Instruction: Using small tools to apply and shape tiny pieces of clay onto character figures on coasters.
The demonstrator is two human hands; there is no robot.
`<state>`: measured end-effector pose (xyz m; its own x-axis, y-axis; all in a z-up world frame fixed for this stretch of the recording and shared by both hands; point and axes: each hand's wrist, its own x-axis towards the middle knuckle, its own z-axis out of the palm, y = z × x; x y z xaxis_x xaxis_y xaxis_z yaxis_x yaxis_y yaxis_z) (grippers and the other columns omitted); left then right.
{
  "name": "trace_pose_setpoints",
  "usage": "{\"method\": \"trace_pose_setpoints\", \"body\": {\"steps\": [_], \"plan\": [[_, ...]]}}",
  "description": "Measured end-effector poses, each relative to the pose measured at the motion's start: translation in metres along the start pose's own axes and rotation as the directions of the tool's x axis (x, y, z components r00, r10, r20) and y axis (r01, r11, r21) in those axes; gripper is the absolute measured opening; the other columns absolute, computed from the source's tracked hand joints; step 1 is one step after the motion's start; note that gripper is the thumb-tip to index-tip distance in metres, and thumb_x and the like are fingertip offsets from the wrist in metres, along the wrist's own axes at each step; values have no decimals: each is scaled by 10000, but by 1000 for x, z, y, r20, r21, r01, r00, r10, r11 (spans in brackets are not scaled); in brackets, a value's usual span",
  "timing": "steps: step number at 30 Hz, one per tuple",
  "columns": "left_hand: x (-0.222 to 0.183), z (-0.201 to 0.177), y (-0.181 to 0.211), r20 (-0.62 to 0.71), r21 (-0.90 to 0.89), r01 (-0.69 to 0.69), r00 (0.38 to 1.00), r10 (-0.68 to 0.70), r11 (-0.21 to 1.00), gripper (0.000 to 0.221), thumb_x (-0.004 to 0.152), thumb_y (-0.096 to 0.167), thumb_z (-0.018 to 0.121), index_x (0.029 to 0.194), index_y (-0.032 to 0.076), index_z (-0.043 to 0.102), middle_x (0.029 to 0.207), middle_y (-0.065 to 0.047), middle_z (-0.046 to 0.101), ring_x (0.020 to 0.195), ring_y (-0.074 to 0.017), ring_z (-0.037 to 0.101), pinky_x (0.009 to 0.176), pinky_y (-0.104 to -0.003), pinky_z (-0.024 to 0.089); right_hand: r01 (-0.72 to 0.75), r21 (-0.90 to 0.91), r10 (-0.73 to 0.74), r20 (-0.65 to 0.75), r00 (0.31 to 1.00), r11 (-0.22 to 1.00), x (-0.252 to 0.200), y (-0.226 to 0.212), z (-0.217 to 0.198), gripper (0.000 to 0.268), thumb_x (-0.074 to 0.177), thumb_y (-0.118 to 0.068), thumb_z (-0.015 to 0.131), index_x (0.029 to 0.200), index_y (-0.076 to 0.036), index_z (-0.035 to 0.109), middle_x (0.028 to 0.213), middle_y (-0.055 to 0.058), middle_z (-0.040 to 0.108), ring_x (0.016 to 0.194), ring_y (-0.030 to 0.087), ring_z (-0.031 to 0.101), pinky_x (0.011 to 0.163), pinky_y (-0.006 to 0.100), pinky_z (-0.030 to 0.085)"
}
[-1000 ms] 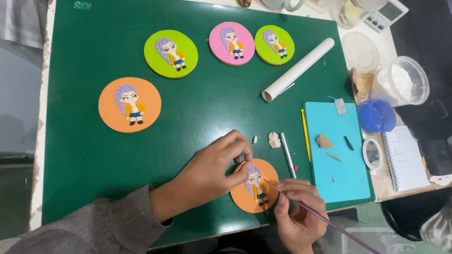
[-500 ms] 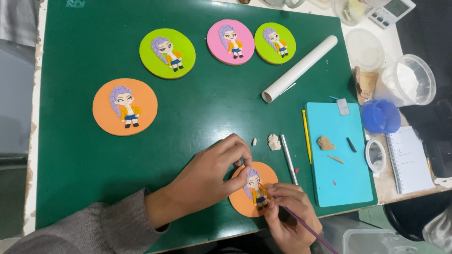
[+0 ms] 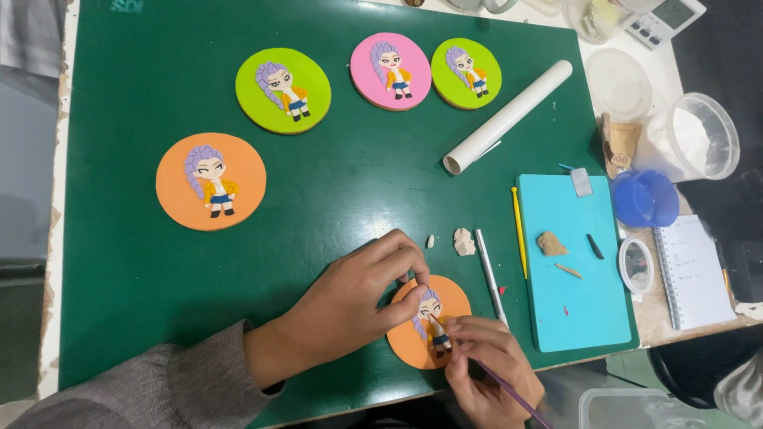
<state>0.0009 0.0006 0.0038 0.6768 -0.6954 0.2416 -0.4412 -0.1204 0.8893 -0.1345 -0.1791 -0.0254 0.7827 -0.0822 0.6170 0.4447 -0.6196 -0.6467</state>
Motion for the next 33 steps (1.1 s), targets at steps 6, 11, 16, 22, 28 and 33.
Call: {"method": "trace_pose_setpoints", "body": {"steps": [6, 11, 16, 22, 28, 33], "plan": [[0, 0, 1, 0, -19, 38, 999, -38, 999, 33, 973, 149, 605, 969, 117, 597, 995, 2, 582, 848, -160, 609, 718, -319, 480, -54, -11, 55, 68, 996, 998, -1, -2, -2, 59, 928, -53, 624, 948, 1, 611, 982, 196, 707, 919, 308, 774, 826, 383, 679], [0, 1, 1, -18, 4, -7, 1000, 7, 1000, 62, 983, 167, 608, 960, 110, 598, 994, -7, 583, 939, -181, 602, 794, -333, 495, -43, -11, 44, 46, 998, 999, 1, -4, -1, 97, 926, -76, 633, 975, -3, 590, 982, 216, 712, 911, 316, 783, 831, 392, 682], [0, 2, 1, -36, 23, -41, 998, 42, 999, 67, 979, 152, 638, 939, 113, 600, 994, -9, 576, 951, -191, 591, 818, -344, 502, -15, -3, 15, -7, 1000, 1000, -6, 2, 2, 85, 930, -71, 620, 953, -7, 568, 947, 210, 703, 865, 310, 776, 812, 391, 675], [0, 2, 0, -56, 48, -62, 996, 65, 997, 50, 966, 142, 654, 944, 120, 615, 1018, -4, 575, 978, -192, 594, 847, -347, 496, -96, -48, 87, -163, 983, 994, -9, 4, 7, 112, 931, -58, 620, 958, 10, 535, 868, 207, 638, 790, 321, 734, 747, 407, 676], [0, 2, 0, -44, 42, -62, 997, 64, 997, 62, 966, 144, 665, 946, 122, 611, 1027, -8, 573, 984, -197, 595, 844, -348, 498, -113, -61, 107, -104, 989, 992, -6, 1, 4, 95, 934, -47, 631, 982, 7, 570, 892, 198, 677, 821, 310, 766, 781, 394, 668], [0, 3, 0, -69, 48, -78, 994, 81, 996, 67, 959, 134, 669, 936, 119, 607, 1021, -9, 576, 976, -196, 597, 861, -345, 489, -110, -55, 107, -60, 992, 992, -3, -1, 4, 96, 938, -54, 628, 1003, 2, 585, 917, 192, 697, 848, 308, 771, 804, 390, 665]]}}
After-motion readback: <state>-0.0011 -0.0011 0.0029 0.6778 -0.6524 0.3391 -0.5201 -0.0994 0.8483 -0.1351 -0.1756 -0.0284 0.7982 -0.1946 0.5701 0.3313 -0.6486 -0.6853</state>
